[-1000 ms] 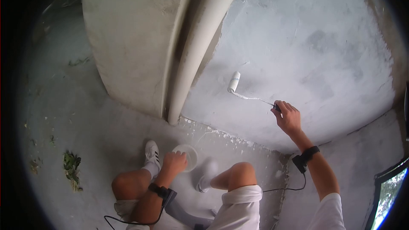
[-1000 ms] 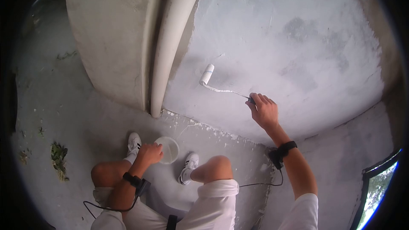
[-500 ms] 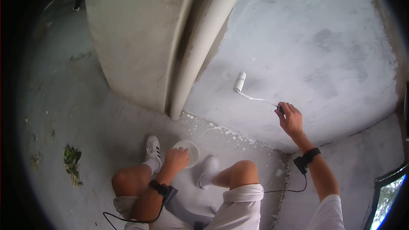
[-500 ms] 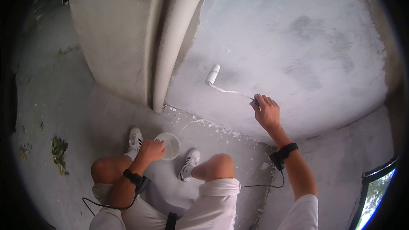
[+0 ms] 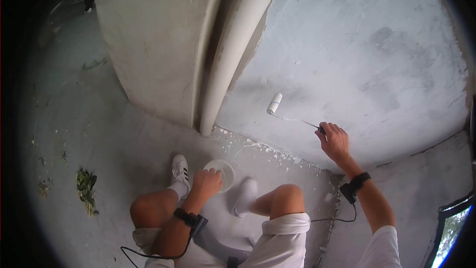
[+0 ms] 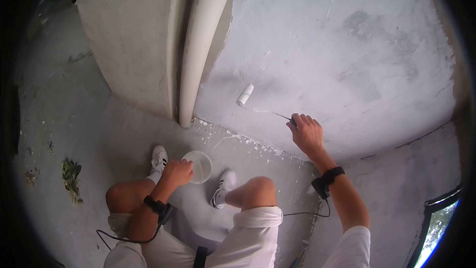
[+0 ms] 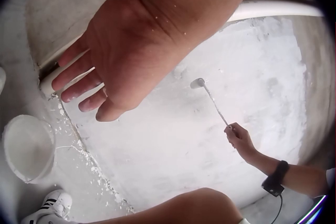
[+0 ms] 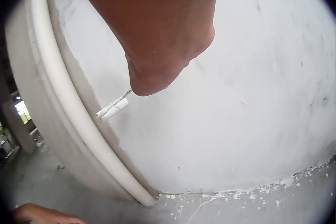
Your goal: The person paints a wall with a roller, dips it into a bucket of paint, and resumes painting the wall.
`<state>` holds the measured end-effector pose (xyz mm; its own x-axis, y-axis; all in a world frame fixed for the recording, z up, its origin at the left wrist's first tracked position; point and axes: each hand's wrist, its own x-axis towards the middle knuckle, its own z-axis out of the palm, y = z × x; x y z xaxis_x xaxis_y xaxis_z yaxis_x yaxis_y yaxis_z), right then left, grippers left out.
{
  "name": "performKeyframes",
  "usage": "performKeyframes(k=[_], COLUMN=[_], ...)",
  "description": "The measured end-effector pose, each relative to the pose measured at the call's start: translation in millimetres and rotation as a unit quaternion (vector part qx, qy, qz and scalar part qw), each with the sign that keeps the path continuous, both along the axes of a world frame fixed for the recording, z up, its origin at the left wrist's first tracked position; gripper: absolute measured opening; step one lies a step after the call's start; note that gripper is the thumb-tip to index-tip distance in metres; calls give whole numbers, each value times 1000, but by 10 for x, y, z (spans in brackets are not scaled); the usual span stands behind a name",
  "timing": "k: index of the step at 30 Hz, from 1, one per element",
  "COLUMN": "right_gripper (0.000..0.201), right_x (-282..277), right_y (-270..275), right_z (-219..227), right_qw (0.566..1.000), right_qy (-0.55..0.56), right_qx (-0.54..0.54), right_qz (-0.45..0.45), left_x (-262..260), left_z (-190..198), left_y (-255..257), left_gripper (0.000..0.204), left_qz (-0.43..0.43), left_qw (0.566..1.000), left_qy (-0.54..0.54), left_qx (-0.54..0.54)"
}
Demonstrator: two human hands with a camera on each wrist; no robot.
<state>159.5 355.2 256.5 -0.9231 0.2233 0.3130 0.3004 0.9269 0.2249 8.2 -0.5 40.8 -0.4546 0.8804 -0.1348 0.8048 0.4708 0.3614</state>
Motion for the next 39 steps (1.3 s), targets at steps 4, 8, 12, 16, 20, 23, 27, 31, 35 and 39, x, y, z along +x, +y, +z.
performKeyframes(k=[4,8,12,16,20,23,27,31,35,39], right_gripper=[20,20,19,19,21,22,21,18,19,20], right_x=[0,69,105,151,151,91,-49,-65,-62,-72], right_y=[65,310,205,-33,-95,13,251,398,281,207], right_z=[-80,-146,-135,-136,-219,-224,-215,-305,-389,-508], right_qw=[1000,998,1000,999,1000,999,997,997,996,994], right_qy=[26,31,3,-27,1,12,-26,-44,-71,-78], right_qx=[14,20,23,13,10,19,45,66,47,40], right_qz=[1,-56,-8,15,19,47,54,-5,24,60], left_x=[-27,33,29,45,57,62,37,53,30,48], left_z=[12,-214,-121,-194,-179,-186,-195,-199,-120,-113], left_y=[-20,-23,-12,7,8,-8,-20,-26,-33,-18], left_gripper=[26,18,24,17,17,17,17,17,17,16], left_qz=[0,1,5,12,0,8,10,9,14,5], left_qw=[1000,996,999,997,997,997,996,997,997,997], left_qy=[0,68,32,69,67,69,79,72,72,68], left_qx=[-10,53,9,46,50,45,40,37,28,25])
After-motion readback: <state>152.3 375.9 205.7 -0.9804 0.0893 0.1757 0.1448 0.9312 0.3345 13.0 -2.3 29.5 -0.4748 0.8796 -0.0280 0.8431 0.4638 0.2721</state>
